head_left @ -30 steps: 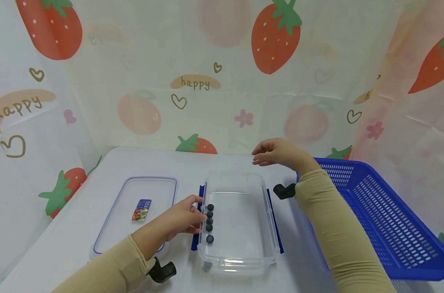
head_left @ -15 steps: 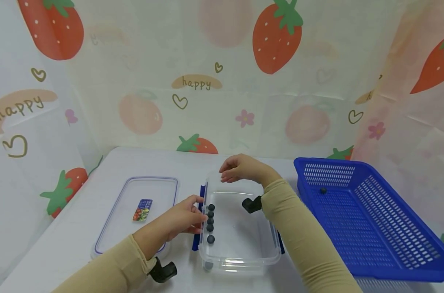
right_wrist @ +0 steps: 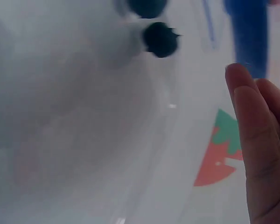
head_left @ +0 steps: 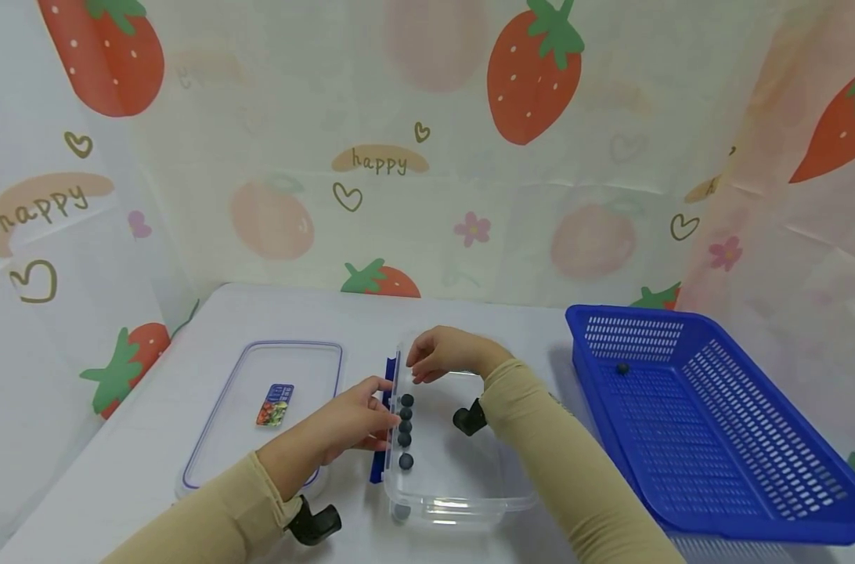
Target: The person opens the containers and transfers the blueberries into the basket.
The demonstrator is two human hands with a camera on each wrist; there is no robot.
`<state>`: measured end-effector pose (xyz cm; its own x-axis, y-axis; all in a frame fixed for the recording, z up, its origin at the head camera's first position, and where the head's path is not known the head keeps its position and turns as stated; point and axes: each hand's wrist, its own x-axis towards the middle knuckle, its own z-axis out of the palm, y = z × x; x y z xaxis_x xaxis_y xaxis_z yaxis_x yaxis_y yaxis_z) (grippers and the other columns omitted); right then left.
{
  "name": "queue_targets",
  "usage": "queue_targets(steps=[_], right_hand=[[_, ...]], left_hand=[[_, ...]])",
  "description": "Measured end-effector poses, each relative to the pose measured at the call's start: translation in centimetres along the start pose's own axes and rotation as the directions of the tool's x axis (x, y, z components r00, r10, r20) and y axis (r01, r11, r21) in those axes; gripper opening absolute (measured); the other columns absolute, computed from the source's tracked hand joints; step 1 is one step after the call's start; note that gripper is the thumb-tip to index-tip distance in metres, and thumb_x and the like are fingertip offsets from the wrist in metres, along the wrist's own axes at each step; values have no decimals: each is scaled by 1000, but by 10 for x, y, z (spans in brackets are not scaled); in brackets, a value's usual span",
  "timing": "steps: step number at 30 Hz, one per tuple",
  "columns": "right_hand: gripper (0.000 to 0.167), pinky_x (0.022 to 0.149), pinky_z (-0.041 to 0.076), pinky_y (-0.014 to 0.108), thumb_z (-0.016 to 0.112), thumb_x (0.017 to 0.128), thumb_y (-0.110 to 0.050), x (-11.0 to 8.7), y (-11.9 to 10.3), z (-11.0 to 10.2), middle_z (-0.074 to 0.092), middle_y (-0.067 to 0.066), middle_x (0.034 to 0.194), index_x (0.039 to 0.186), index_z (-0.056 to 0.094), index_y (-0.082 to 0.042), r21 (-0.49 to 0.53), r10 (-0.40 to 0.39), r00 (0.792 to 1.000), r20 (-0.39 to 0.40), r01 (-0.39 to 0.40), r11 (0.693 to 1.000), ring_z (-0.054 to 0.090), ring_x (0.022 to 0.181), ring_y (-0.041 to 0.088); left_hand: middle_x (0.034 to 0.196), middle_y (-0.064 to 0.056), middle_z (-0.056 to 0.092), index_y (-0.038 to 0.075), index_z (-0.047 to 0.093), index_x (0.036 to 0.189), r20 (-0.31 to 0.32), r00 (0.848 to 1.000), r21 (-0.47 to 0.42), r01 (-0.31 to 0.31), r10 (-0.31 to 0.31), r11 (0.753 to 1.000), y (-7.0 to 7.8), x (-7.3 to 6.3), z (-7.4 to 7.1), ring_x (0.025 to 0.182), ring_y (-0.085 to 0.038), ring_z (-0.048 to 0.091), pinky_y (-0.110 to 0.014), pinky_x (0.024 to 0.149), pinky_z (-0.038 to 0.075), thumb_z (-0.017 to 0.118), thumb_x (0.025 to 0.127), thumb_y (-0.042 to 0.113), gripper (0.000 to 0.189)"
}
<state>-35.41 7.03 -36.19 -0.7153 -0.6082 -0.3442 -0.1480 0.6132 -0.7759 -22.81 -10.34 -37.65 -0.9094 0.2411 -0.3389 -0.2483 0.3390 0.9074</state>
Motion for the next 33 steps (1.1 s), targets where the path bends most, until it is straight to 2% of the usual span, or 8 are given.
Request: queue_targets(steps=[4, 11, 20, 33], right_hand=[[14, 72, 54, 27, 59, 87, -5, 6, 7, 4, 66, 9, 88, 98, 63, 3, -51, 32, 999, 3, -32, 998, 65, 84, 25], [10, 71, 54, 28, 60, 85, 1, 10, 15, 12, 65, 9, 87, 93, 65, -1, -61, 83, 996, 45, -80, 995, 64, 78, 19], [15, 70, 54, 26, 62, 82, 2, 11, 16, 22, 64, 7, 87, 93, 67, -7, -154, 76, 995, 64, -66, 986, 62, 76, 17], [18, 73, 53, 24, 62, 82, 2, 11, 14, 24, 64, 4, 87, 95, 68, -8, -174, 68, 996, 57, -57, 983, 61, 79, 15]], left_hand=[[93, -15, 57, 11, 32, 136, -1, 1000, 0, -4, 4, 1000, 0, -1, 0, 71, -21, 59, -31, 69, 55, 59, 88, 11, 55], [94, -16, 57, 11, 32, 137, -5, 1000, 1, -2, 2, 1000, 2, -2, 1, 71, -21, 58, -31, 69, 55, 58, 88, 11, 55], [95, -16, 56, 10, 31, 137, -2, 1000, -8, -4, 4, 1000, 2, -4, 2, 73, -21, 57, -30, 68, 55, 58, 89, 10, 55], [94, -16, 56, 11, 33, 135, -3, 1000, 1, -10, 10, 1000, 1, -2, 2, 72, -20, 57, -30, 68, 55, 57, 89, 10, 52]])
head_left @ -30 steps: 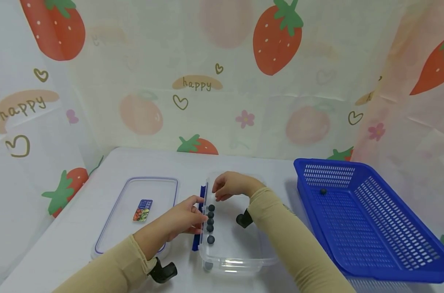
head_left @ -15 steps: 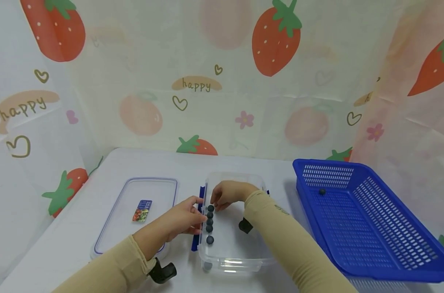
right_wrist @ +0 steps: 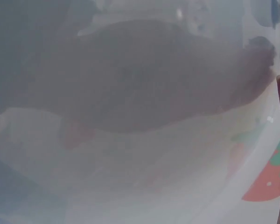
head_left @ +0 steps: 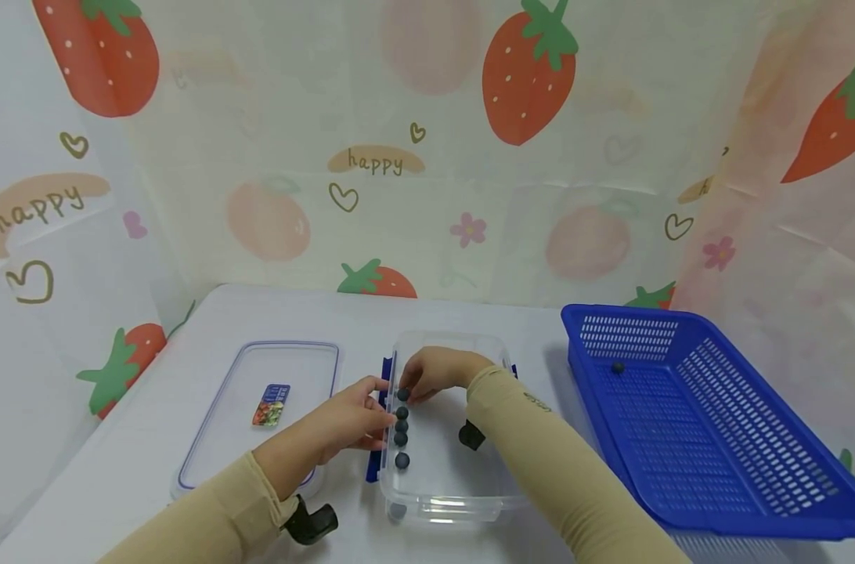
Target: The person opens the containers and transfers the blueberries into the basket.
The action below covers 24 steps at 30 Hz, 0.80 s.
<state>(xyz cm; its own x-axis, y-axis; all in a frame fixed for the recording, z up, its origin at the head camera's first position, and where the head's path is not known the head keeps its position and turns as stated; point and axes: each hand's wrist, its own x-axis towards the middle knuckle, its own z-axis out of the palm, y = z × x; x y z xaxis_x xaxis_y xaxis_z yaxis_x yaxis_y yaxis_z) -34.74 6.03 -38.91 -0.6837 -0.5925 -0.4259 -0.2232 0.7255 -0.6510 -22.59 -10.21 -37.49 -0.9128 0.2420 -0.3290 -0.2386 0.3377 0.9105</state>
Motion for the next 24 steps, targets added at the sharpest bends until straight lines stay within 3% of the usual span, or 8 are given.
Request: queue_targets(steps=[8, 17, 24], right_hand=[[13, 72, 54, 27, 59, 84, 4, 1, 1, -5, 66, 7, 87, 92, 66, -4, 89, -53, 999, -2, 53, 995, 64, 80, 17], [3, 70, 54, 27, 65, 83, -5, -2, -4, -7, 67, 6, 84, 86, 66, -6, 92, -73, 997, -20, 74, 993, 65, 79, 17], [6, 72, 54, 29, 67, 82, -7, -9, -5, -21, 69, 8, 86, 87, 66, -5, 203, -113, 991, -74, 126, 971, 66, 84, 23]], left_hand=[[94, -16, 56, 11, 33, 135, 4, 1000, 2, 4, -4, 1000, 2, -2, 0, 72, -21, 57, -30, 69, 55, 57, 89, 10, 52], [94, -17, 56, 11, 32, 136, 9, 1000, 3, 8, -8, 1000, 4, -3, -1, 72, -21, 57, -31, 69, 55, 57, 89, 10, 53], [93, -16, 57, 11, 32, 135, 5, 1000, 3, 8, -8, 1000, 2, -2, 0, 70, -20, 58, -31, 69, 55, 58, 89, 11, 53]])
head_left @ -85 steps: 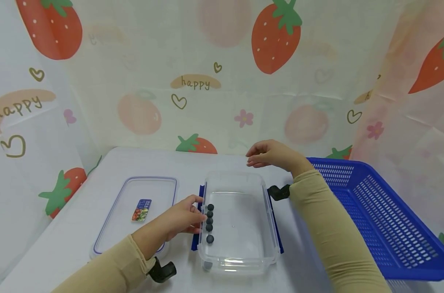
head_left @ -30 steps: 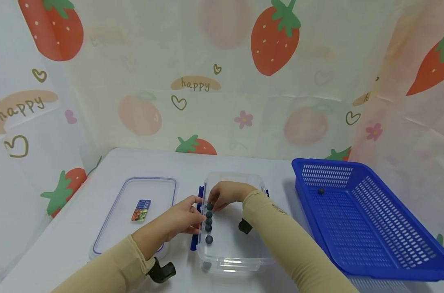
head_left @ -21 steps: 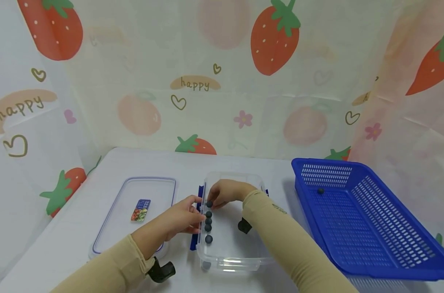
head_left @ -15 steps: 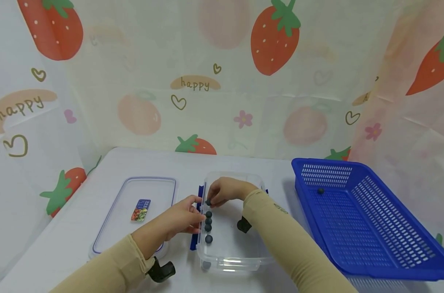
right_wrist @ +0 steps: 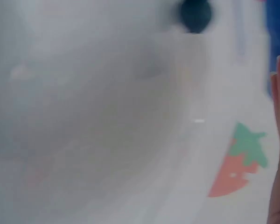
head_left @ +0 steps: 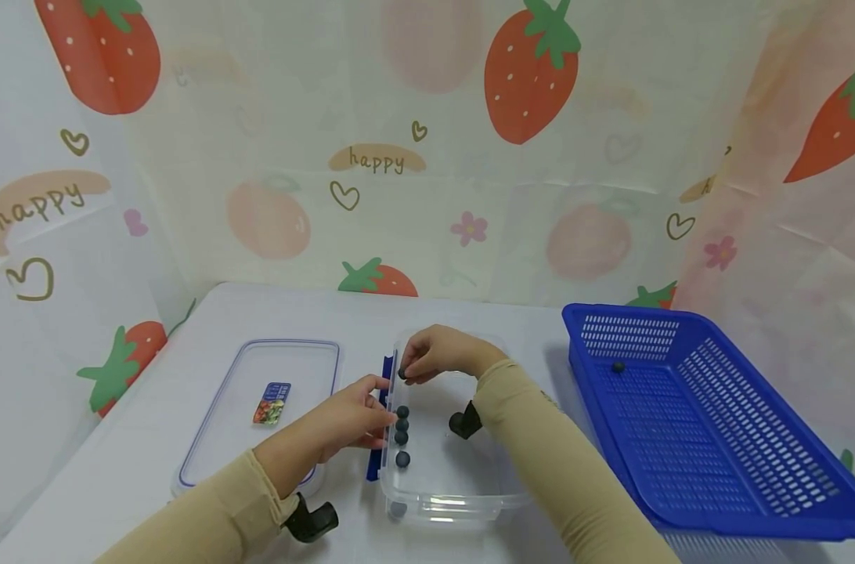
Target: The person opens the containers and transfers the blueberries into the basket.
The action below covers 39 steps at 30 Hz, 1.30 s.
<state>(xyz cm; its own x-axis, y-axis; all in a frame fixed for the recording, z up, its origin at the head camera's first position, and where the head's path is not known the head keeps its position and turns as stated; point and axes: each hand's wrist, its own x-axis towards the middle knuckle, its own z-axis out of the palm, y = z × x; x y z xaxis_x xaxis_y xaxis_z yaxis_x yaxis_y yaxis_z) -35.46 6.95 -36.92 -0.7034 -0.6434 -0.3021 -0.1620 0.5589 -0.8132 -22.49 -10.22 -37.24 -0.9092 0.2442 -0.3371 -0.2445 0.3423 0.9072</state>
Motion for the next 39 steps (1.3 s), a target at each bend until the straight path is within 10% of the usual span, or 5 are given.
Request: queue_targets(steps=[20, 30, 39], right_hand=[[11, 79, 53, 32, 64, 85, -10, -31, -22, -34, 68, 10, 90, 93, 64, -3, 46, -108, 991, -81, 112, 993, 66, 86, 23], [15, 82, 52, 34, 63, 85, -9, -73, -24, -80, 67, 12, 93, 97, 62, -1, 6, -138, 983, -120, 140, 990, 61, 97, 36], [21, 82, 52, 34, 63, 85, -8, -118, -2, -125, 65, 19, 99, 102, 58, 4, -41, -66, 974, -216, 59, 997, 64, 91, 22]], left_hand=[[97, -18, 57, 11, 29, 138, 6, 1000, 0, 4, -4, 1000, -2, 1, -1, 73, -21, 58, -30, 71, 54, 58, 88, 13, 58], [94, -15, 57, 12, 30, 138, -20, 1000, 19, -9, 9, 1000, -3, 1, 2, 73, -21, 58, -31, 70, 55, 58, 89, 12, 57], [94, -16, 57, 12, 30, 138, -16, 1000, 13, -6, 6, 1000, -2, 1, 1, 71, -21, 58, -31, 69, 55, 58, 89, 11, 56]])
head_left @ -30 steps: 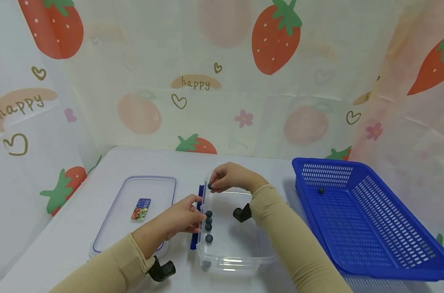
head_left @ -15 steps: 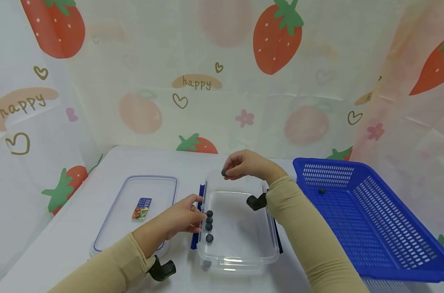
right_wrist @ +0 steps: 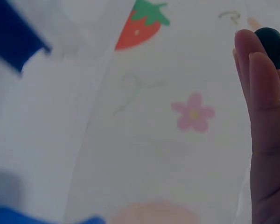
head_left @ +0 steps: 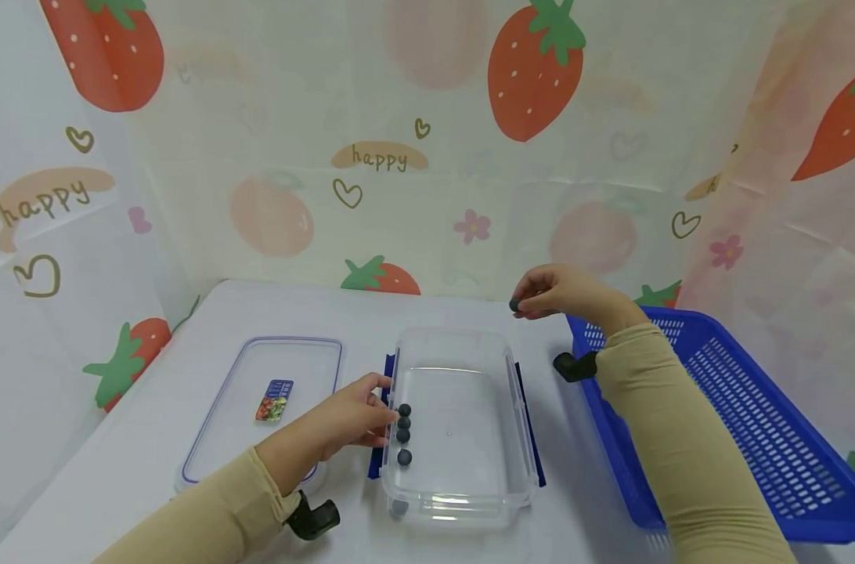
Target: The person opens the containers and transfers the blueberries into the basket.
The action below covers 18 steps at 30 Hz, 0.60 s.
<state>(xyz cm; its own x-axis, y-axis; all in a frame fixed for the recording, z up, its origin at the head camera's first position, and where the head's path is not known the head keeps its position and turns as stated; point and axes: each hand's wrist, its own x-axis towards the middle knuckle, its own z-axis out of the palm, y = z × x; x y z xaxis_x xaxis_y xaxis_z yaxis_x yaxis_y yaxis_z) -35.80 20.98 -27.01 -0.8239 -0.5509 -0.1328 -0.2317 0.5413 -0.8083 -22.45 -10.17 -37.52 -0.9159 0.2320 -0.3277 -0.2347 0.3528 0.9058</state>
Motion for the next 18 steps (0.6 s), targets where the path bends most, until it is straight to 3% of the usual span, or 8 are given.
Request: queue_targets(steps=[6, 12, 18], right_hand=[[24, 85, 50, 38, 62, 86, -8, -25, 22, -26, 64, 17, 101, 104, 55, 6, -63, 66, 996, -66, -71, 996, 64, 92, 21], [27, 84, 51, 38, 60, 86, -5, -42, 49, -46, 63, 15, 98, 107, 52, 10, -23, 118, 987, -111, -121, 992, 62, 95, 30], [28, 79, 53, 31, 58, 86, 0, -54, 75, -55, 64, 13, 96, 108, 48, 15, 30, 173, 975, -137, -171, 985, 64, 89, 17]], left_hand=[[95, -16, 56, 12, 30, 138, 2, 1000, -10, 5, -5, 1000, 1, -1, 0, 71, -21, 57, -30, 68, 55, 57, 89, 10, 56], [95, -16, 56, 11, 31, 138, 0, 1000, -7, 4, -4, 1000, 1, -2, 0, 70, -21, 57, -30, 68, 55, 57, 89, 10, 55], [94, -15, 57, 11, 30, 138, 1, 1000, 0, 11, -11, 1000, 1, -1, 0, 70, -20, 58, -30, 69, 55, 58, 89, 11, 56]])
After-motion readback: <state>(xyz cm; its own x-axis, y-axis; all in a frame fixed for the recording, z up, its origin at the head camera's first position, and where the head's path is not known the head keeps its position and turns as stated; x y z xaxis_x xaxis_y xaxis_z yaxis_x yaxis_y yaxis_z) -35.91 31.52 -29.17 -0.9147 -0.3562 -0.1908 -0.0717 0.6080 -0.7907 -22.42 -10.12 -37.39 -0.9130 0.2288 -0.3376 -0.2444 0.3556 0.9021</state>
